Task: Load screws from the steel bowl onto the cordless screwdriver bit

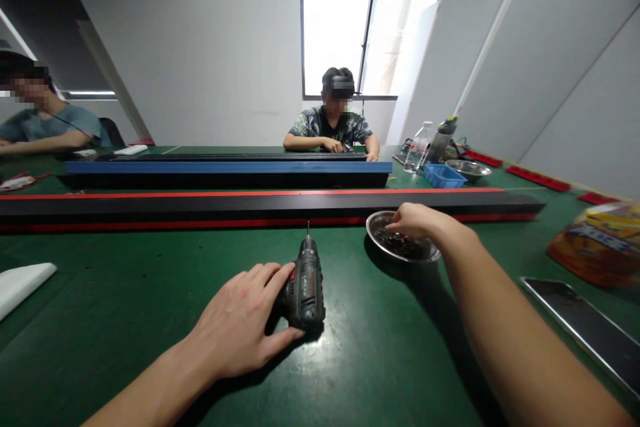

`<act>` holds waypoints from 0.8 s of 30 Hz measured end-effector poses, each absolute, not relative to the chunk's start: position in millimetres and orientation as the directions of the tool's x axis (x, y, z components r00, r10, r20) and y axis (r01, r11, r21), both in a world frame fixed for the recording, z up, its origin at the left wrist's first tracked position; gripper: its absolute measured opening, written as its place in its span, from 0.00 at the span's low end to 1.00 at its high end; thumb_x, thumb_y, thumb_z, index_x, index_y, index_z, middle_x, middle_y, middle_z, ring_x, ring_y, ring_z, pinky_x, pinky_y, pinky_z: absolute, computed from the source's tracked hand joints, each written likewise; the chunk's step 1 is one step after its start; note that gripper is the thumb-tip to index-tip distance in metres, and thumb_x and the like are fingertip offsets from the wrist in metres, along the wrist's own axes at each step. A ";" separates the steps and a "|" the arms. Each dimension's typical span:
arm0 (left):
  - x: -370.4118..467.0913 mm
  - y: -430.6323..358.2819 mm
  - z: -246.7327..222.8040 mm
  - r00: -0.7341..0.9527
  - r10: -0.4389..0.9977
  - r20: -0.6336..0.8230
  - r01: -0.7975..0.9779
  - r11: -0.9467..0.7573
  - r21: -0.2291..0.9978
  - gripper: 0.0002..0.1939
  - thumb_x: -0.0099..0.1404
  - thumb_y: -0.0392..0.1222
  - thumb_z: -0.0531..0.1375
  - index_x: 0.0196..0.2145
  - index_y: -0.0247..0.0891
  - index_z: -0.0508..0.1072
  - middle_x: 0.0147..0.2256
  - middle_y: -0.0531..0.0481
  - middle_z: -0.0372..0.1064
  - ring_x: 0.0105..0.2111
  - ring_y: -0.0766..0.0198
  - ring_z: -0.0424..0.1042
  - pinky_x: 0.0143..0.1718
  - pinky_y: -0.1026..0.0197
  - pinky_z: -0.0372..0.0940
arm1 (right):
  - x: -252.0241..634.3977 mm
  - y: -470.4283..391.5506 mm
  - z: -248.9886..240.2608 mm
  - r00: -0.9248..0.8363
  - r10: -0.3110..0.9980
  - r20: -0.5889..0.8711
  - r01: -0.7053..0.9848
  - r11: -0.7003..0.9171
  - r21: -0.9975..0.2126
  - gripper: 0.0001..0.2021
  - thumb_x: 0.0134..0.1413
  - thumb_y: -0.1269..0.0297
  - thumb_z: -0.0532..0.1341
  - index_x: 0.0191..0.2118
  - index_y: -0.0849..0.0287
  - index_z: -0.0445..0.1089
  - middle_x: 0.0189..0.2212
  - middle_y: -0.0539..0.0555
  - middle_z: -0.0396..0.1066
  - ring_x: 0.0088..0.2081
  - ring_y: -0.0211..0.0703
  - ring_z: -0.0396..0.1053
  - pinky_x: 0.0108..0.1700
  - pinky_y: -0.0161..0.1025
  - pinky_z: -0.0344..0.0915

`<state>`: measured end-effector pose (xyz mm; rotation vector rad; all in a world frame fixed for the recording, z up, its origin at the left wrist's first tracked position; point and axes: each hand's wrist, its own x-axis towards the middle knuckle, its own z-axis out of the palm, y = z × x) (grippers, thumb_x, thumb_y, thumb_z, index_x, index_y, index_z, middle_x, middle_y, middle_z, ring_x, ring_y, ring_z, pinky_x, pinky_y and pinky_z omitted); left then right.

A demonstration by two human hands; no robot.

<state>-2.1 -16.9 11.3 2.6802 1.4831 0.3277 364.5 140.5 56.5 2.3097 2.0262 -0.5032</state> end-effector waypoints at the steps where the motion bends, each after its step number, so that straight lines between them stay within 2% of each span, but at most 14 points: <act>1: -2.3 -17.3 11.2 0.513 0.845 0.154 0.832 -0.533 0.156 0.39 0.66 0.58 0.66 0.68 0.40 0.63 0.60 0.36 0.71 0.55 0.42 0.74 0.57 0.39 0.71 | 363.6 141.0 52.7 0.087 0.964 -0.250 0.973 -0.136 -0.187 0.08 0.53 0.59 0.73 0.31 0.59 0.83 0.30 0.61 0.81 0.30 0.49 0.78 0.32 0.39 0.68; 4: -3.6 -19.1 10.0 0.510 0.848 0.146 0.833 -0.529 0.164 0.39 0.66 0.58 0.67 0.69 0.42 0.63 0.61 0.37 0.71 0.55 0.42 0.75 0.57 0.40 0.72 | 358.3 142.0 41.9 0.070 0.976 -0.206 0.977 -0.109 -0.181 0.07 0.45 0.65 0.76 0.31 0.59 0.83 0.32 0.61 0.81 0.31 0.51 0.79 0.33 0.39 0.69; 6: -4.6 -20.8 10.0 0.515 0.846 0.138 0.827 -0.533 0.178 0.39 0.65 0.58 0.67 0.69 0.42 0.63 0.61 0.38 0.70 0.56 0.43 0.75 0.58 0.40 0.72 | 355.2 142.7 37.3 0.073 0.977 -0.202 0.977 -0.111 -0.181 0.06 0.44 0.68 0.76 0.30 0.60 0.82 0.31 0.62 0.81 0.30 0.51 0.78 0.32 0.40 0.69; 13: -5.5 -25.6 14.7 0.545 0.832 0.100 0.804 -0.553 0.219 0.40 0.65 0.59 0.68 0.68 0.41 0.64 0.60 0.38 0.71 0.55 0.43 0.75 0.57 0.41 0.73 | 359.0 143.3 46.0 0.072 0.969 -0.234 0.982 -0.110 -0.155 0.05 0.51 0.72 0.70 0.35 0.61 0.84 0.34 0.64 0.82 0.32 0.50 0.79 0.34 0.39 0.68; 17: -5.7 -25.6 14.6 0.569 0.818 0.086 0.786 -0.571 0.235 0.43 0.63 0.60 0.69 0.69 0.41 0.62 0.61 0.37 0.70 0.56 0.43 0.74 0.58 0.41 0.72 | 358.8 142.2 57.9 0.032 0.985 -0.169 0.984 -0.060 -0.167 0.06 0.54 0.70 0.70 0.37 0.61 0.85 0.35 0.63 0.83 0.35 0.50 0.79 0.34 0.38 0.66; 20: -6.1 -25.6 15.3 0.590 0.804 0.076 0.768 -0.588 0.254 0.43 0.62 0.58 0.69 0.69 0.42 0.62 0.60 0.38 0.71 0.56 0.43 0.75 0.58 0.41 0.72 | 348.1 139.3 66.4 -0.035 0.998 -0.043 0.971 0.024 -0.237 0.05 0.54 0.68 0.71 0.36 0.59 0.86 0.35 0.60 0.83 0.35 0.49 0.79 0.35 0.38 0.66; 24: -6.3 -26.1 16.0 0.611 0.788 0.077 0.746 -0.606 0.276 0.45 0.60 0.58 0.71 0.69 0.43 0.62 0.60 0.39 0.71 0.56 0.43 0.74 0.59 0.42 0.71 | 316.1 133.8 69.2 -0.152 0.985 0.076 0.892 0.170 -0.418 0.06 0.59 0.69 0.69 0.35 0.59 0.86 0.33 0.58 0.83 0.35 0.48 0.79 0.38 0.37 0.67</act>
